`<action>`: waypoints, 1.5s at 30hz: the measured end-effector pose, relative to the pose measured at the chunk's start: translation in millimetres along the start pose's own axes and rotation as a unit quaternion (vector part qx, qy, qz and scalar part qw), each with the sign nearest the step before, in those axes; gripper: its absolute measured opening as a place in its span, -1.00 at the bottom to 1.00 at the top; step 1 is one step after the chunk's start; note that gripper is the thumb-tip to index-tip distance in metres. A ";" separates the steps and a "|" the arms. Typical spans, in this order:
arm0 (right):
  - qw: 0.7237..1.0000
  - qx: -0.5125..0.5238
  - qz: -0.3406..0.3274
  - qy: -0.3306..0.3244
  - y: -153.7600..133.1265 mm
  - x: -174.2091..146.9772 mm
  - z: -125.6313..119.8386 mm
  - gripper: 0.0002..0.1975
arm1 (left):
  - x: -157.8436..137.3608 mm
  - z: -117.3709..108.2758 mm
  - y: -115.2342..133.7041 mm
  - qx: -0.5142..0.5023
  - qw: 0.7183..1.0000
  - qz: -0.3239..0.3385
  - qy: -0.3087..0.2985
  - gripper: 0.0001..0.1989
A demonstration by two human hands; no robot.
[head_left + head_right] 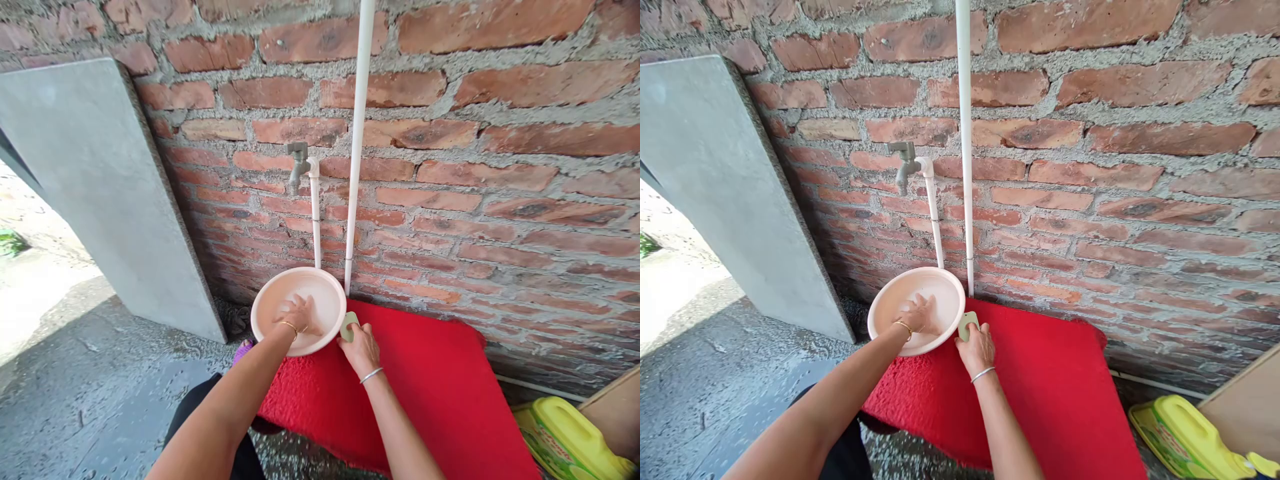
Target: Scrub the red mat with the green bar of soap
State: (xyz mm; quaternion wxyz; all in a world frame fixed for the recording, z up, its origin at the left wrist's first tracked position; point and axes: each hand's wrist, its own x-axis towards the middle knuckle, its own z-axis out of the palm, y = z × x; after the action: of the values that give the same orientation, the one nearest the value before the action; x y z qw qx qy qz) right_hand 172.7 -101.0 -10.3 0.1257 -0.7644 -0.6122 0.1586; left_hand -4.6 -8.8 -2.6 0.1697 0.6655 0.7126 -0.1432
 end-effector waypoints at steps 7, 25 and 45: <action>0.998 -0.021 0.059 0.005 57.0 11.3 -29.5 -0.57 | 7.2 3.2 1.5 -0.005 1.000 -0.021 0.003 0.24; 0.988 0.009 0.148 0.035 127.1 -30.0 -60.1 -0.53 | 1.2 3.0 0.3 -0.026 0.999 0.004 0.025 0.20; 0.965 -0.002 0.254 0.060 217.8 -45.4 -86.4 -0.43 | -8.5 -6.0 1.6 -0.018 1.000 0.003 0.004 0.23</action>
State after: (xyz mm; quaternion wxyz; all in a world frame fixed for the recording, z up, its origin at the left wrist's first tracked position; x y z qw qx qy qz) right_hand 393.0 -192.8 -11.1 0.1160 -0.9031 -0.3898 0.1383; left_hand -2.9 -13.7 6.4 0.1793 0.6649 0.7139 -0.1273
